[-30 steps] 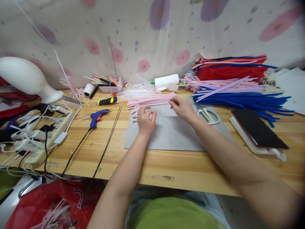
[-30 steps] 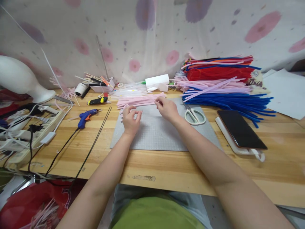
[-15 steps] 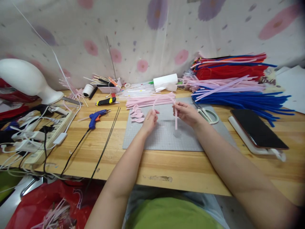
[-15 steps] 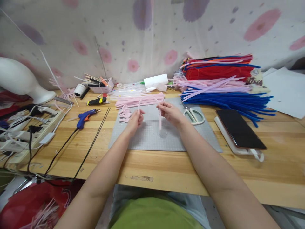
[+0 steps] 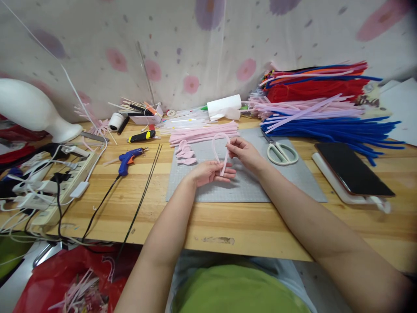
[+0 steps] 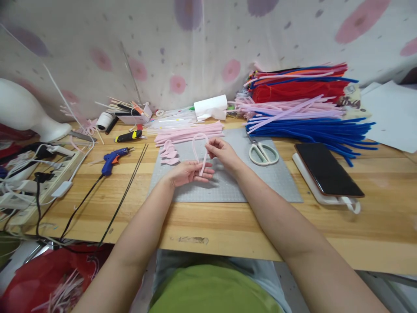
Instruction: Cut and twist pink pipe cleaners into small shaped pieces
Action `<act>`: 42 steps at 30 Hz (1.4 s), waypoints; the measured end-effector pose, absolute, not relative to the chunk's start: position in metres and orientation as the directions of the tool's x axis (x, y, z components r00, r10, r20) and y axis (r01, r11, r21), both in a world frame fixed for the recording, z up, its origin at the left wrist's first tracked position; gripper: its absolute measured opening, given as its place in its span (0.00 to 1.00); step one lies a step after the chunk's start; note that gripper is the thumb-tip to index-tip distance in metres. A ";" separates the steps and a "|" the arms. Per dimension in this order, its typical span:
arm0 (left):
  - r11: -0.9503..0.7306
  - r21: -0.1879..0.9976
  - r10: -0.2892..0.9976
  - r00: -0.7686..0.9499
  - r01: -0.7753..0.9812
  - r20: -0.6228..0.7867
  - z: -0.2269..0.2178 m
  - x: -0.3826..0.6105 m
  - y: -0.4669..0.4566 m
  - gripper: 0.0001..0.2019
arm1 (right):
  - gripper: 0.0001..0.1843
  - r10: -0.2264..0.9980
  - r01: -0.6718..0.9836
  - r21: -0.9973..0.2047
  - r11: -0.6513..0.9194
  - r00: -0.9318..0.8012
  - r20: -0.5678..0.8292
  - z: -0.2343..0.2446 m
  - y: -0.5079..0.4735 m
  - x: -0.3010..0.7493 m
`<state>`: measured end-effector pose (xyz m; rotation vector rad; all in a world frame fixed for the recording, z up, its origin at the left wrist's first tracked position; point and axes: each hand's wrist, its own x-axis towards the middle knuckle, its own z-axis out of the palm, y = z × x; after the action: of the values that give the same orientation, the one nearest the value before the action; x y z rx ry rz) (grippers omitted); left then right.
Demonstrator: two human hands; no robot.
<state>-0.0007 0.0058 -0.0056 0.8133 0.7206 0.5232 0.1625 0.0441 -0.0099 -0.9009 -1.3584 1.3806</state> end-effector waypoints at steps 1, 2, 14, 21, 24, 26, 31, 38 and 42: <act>0.587 0.798 0.665 0.644 -0.138 -0.378 -0.006 0.000 0.006 0.11 | 0.15 0.955 -0.129 -0.988 0.088 -0.270 0.121 -0.010 0.044 0.162; 0.587 0.799 0.666 0.639 -0.133 -0.384 -0.006 0.000 0.006 0.11 | 0.15 0.953 -0.123 -0.988 0.092 -0.276 0.123 -0.011 0.043 0.162; 0.547 0.828 0.692 0.622 -0.119 -0.368 -0.006 0.001 0.003 0.07 | 0.15 0.949 -0.110 -0.992 0.059 -0.302 0.090 -0.007 0.039 0.159; 0.529 0.847 0.687 0.609 -0.046 -0.396 0.003 0.003 0.001 0.05 | 0.21 0.792 -0.149 -0.941 -0.303 -0.588 -0.162 -0.011 0.036 0.167; 0.544 0.839 0.615 0.675 0.012 -0.409 0.003 0.005 -0.001 0.07 | 0.24 0.658 -0.083 -0.926 -0.368 -0.727 -0.197 -0.014 0.035 0.172; 0.568 0.823 0.576 0.708 0.013 -0.408 0.001 0.006 -0.001 0.08 | 0.21 0.642 -0.079 -0.932 -0.354 -0.746 -0.180 -0.016 0.034 0.173; 0.629 0.771 0.577 0.726 -0.102 -0.374 -0.001 0.006 0.002 0.16 | 0.18 0.750 -0.098 -0.968 -0.229 -0.653 -0.111 -0.021 0.036 0.167; 0.614 0.784 0.630 0.655 -0.090 -0.418 -0.003 0.000 0.003 0.10 | 0.18 0.841 -0.110 -0.969 -0.221 -0.525 -0.132 -0.029 0.040 0.161; 0.627 0.779 0.608 0.630 -0.008 -0.483 -0.003 0.000 0.003 0.08 | 0.17 0.843 -0.113 -0.969 -0.219 -0.523 -0.129 -0.030 0.041 0.161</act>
<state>-0.0005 0.0025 -0.0032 0.8290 0.8237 0.4028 0.1612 0.0409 -0.0303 -0.9071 -1.3604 1.8158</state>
